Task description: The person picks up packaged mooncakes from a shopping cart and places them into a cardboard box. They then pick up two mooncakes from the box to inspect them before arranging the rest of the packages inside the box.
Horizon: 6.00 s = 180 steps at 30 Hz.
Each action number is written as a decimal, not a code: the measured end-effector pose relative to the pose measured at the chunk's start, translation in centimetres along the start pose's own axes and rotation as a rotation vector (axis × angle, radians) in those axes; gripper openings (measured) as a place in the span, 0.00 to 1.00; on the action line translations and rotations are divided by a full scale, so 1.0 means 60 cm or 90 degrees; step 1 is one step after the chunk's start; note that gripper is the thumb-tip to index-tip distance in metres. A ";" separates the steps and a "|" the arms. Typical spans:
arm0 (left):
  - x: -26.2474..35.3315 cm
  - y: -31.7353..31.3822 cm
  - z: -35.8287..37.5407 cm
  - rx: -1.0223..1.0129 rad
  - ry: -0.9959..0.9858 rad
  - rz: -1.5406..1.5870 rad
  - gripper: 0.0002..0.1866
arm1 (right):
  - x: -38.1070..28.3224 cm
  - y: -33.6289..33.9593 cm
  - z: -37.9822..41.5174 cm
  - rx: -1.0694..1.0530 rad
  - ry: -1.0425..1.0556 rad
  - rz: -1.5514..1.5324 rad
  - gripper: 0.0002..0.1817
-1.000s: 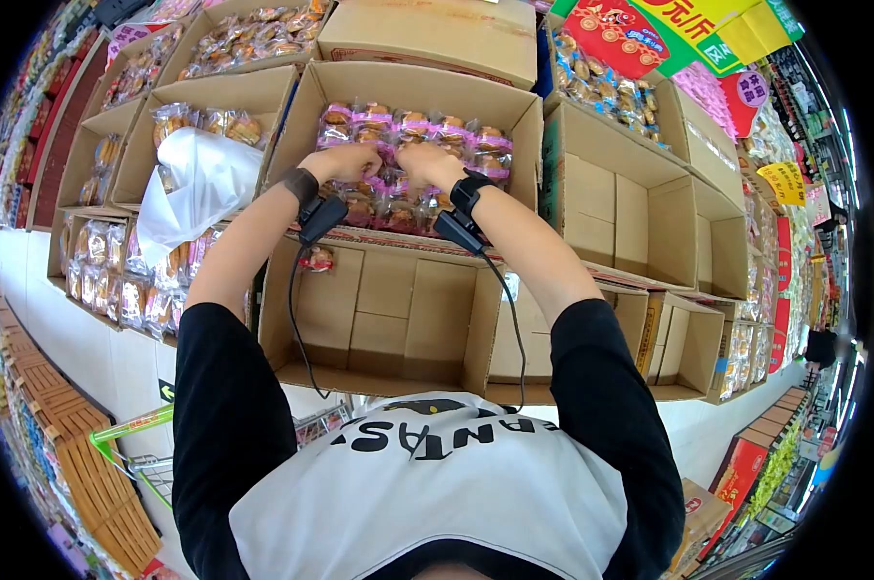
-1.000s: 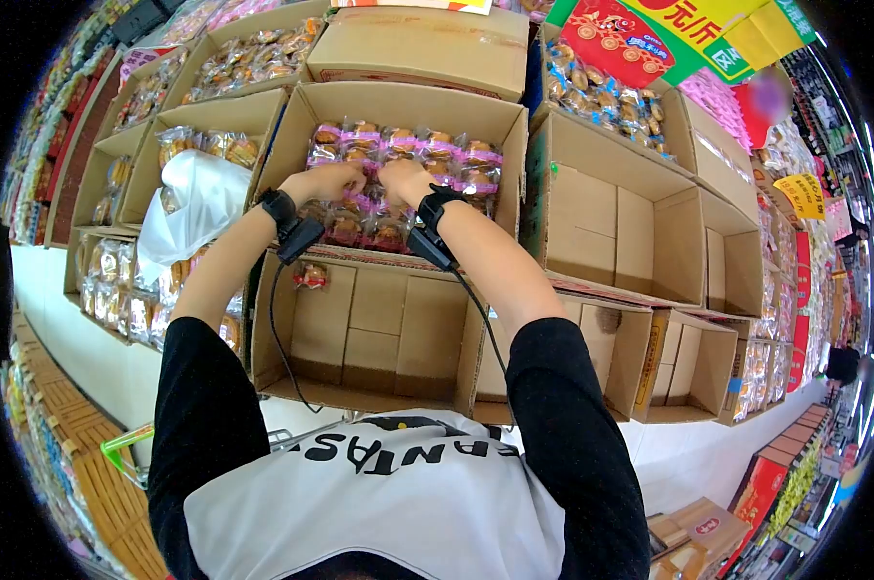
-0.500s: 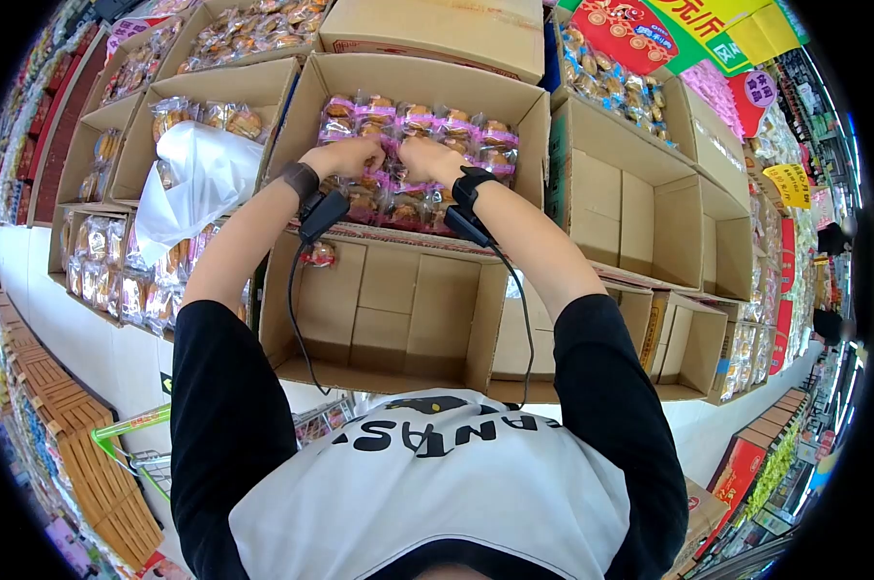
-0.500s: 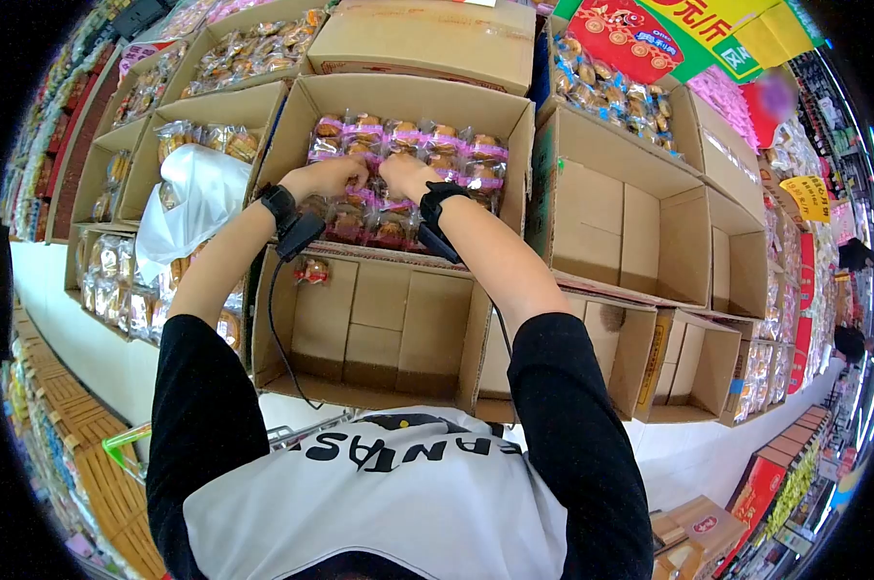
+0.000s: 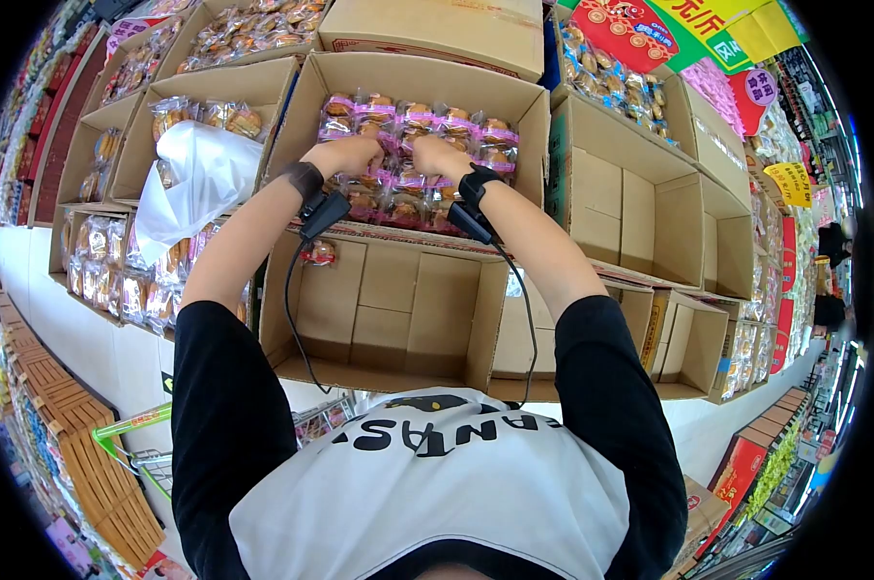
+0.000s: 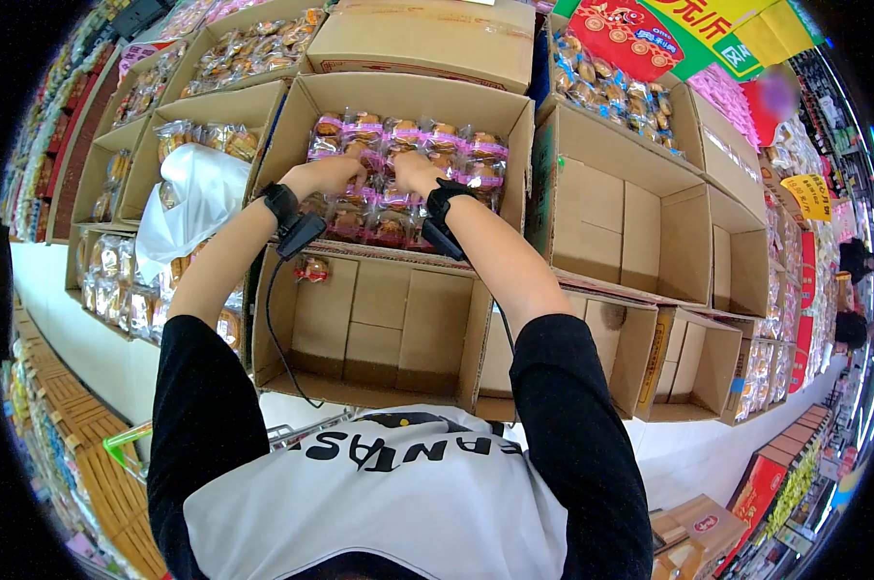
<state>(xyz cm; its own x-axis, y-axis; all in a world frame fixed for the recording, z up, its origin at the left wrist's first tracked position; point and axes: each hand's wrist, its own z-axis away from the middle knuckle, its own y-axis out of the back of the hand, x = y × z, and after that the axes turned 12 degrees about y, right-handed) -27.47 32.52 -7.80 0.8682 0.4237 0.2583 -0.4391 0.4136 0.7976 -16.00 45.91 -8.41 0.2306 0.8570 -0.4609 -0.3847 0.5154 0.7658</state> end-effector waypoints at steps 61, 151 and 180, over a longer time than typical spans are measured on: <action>0.057 0.101 0.167 0.420 -0.057 0.543 0.10 | -0.013 0.067 0.110 0.242 0.211 -0.425 0.08; 0.382 -0.807 0.950 0.587 0.900 1.089 0.20 | -0.567 -0.456 0.497 -0.616 0.824 -0.152 0.15; 0.243 -1.130 0.635 0.319 0.808 0.932 0.32 | -0.565 -0.509 0.461 -0.579 0.674 -0.090 0.16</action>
<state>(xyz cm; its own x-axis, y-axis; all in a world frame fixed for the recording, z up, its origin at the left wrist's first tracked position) 23.77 -20.04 -37.37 -0.7489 0.4841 0.4525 -0.2442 -0.8364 0.4907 12.64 1.17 -3.76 -0.3023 0.1809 -0.9359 -0.9457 0.0662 0.3182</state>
